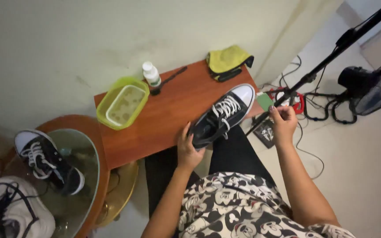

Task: The person cleans a black and white sneaker by scrubbing it with a green brush. They repeatedly dip the brush into a yellow container of liquid and scrub the upper, toe, and sides of the shoe while holding it on their lap.

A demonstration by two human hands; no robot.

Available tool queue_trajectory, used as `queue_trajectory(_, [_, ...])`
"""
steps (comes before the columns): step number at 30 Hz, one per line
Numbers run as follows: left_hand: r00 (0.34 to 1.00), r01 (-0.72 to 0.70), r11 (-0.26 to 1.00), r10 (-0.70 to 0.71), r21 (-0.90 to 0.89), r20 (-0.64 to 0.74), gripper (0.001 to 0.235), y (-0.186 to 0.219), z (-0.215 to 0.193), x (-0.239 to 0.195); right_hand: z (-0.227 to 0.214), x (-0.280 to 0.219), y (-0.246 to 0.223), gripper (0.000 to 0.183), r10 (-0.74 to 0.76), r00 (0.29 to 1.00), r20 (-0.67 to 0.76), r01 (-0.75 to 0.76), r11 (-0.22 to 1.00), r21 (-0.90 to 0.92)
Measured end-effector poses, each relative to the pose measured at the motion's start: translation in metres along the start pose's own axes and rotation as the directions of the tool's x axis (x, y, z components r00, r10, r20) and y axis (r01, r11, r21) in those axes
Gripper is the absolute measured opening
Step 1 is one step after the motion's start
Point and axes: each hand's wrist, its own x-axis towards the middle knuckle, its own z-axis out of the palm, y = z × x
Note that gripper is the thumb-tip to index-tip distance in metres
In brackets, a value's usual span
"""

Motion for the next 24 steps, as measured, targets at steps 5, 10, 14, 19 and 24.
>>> queue_trajectory(5, [0.998,0.065,0.998,-0.065,0.003,0.009,0.077,-0.005,-0.004,0.003,0.012,-0.036,0.013,0.021,0.0,0.985,0.172,0.037,0.977,-0.211])
queue_trajectory(10, [0.975,0.218,0.976,-0.219,0.023,0.038,0.089,-0.005,-0.015,0.002,0.006,0.0,0.053,0.024,-0.143,0.956,0.255,0.23,0.907,-0.353])
queue_trajectory(14, [0.904,0.427,0.892,-0.422,-0.149,0.067,0.097,0.027,-0.034,0.04,0.036,-0.016,-0.02,0.02,-0.103,0.96,0.261,0.164,0.961,-0.223])
queue_trajectory(19, [0.73,0.683,0.695,-0.654,-0.224,0.195,0.107,0.048,-0.045,0.062,0.021,0.014,-0.017,0.018,-0.237,0.926,0.294,0.321,0.905,-0.279])
queue_trajectory(24, [0.617,0.784,0.553,-0.741,-0.28,0.265,0.106,0.049,-0.047,0.063,0.022,-0.014,-0.047,0.022,0.035,0.927,0.374,0.074,0.959,-0.274])
